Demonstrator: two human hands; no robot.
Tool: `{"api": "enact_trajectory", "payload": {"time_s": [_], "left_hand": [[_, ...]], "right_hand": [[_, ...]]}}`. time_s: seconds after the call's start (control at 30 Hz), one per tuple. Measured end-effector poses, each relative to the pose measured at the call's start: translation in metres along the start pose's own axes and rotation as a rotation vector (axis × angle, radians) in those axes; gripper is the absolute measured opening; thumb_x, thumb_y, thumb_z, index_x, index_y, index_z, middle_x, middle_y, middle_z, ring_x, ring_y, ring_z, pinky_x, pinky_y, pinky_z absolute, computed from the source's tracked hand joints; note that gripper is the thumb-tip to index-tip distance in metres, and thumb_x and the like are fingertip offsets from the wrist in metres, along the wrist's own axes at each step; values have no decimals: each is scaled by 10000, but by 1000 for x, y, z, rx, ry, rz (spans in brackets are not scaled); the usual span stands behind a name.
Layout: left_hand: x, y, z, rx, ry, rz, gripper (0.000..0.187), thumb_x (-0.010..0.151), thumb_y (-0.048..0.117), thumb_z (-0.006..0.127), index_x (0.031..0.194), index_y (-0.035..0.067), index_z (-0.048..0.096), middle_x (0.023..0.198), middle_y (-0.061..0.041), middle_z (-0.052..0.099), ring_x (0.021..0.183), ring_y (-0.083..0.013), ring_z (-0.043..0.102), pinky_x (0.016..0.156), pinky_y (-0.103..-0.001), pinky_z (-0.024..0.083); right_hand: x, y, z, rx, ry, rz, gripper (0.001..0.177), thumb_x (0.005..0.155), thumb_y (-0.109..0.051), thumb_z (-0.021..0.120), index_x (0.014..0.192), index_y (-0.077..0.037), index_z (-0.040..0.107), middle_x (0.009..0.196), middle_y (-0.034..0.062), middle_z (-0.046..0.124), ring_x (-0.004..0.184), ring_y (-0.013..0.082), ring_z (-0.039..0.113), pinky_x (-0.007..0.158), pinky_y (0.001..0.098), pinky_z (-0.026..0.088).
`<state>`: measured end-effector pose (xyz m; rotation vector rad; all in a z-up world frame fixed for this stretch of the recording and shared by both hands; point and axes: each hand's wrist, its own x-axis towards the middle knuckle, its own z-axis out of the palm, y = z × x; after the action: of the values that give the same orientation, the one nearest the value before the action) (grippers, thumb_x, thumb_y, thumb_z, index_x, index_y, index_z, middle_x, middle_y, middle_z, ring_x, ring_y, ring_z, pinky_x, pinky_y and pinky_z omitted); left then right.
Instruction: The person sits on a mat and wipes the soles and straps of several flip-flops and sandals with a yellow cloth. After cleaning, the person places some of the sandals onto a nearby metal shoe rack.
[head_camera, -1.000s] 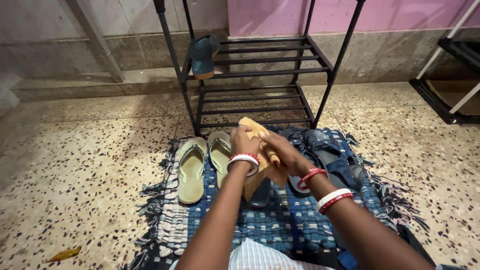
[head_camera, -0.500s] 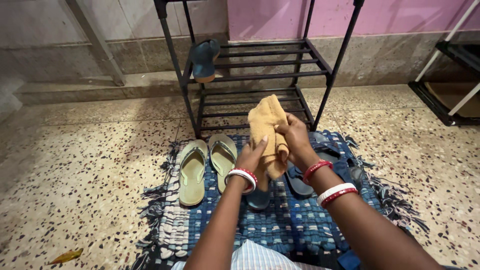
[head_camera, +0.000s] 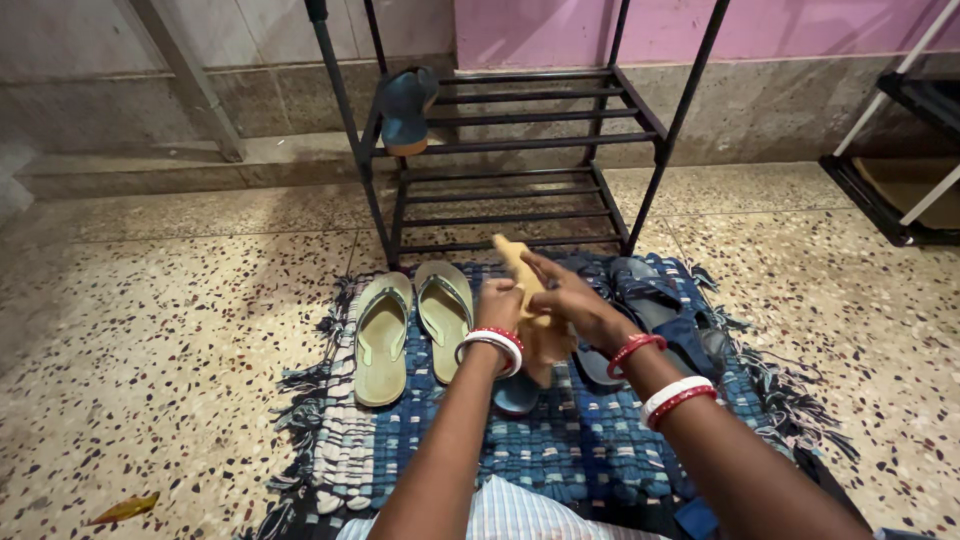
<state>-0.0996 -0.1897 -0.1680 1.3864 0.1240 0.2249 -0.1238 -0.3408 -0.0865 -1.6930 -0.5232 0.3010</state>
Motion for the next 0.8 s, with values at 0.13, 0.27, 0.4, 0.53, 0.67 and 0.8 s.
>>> {"api": "enact_trajectory", "payload": {"time_s": [0.13,0.27,0.4,0.53,0.67,0.8], "left_hand": [[6,-19,9,-136,-88,-164,270,889,205,699,1103,67,610,863,-84,674,629,-155,602,523,-312,457],[6,-28,8,-93,-108,-118,324,880,259,745,1091,66,593,872,-53,670,658,-134,593,573,-304,494],[5,-31,6,271,-23,4,333,886,348,769,1019,51,695,880,-14,717,731,-76,640,667,-248,520],[10,-34,15,-38,-109,-135,415,954,449,689,976,40,750,814,-33,706,689,-109,613,635,-272,487],[13,-43,16,-71,-139,-114,431,947,426,739,986,-3,740,799,-9,681,723,-132,597,674,-293,478],[7,-46,1,284,-66,37,368,842,355,769,1015,33,734,896,-53,766,855,-193,737,803,-337,563]], "right_hand": [[2,7,11,67,123,132,811,727,54,642,1495,-122,447,1337,130,622,1071,218,646,895,335,555],[6,16,3,108,306,64,748,728,110,605,1448,-75,518,1225,106,678,936,198,672,767,325,562],[9,18,-7,246,405,42,786,699,137,632,1446,-69,498,1137,120,694,807,234,650,655,345,532],[10,24,-5,292,329,36,672,783,59,709,1419,-39,517,1191,108,706,969,187,711,802,294,599],[12,38,2,164,349,107,735,735,70,744,1416,-69,505,1214,106,697,995,207,701,819,336,595],[12,52,-7,-82,464,8,800,675,75,743,1426,-79,516,1252,117,713,1093,232,712,880,331,589]]}}
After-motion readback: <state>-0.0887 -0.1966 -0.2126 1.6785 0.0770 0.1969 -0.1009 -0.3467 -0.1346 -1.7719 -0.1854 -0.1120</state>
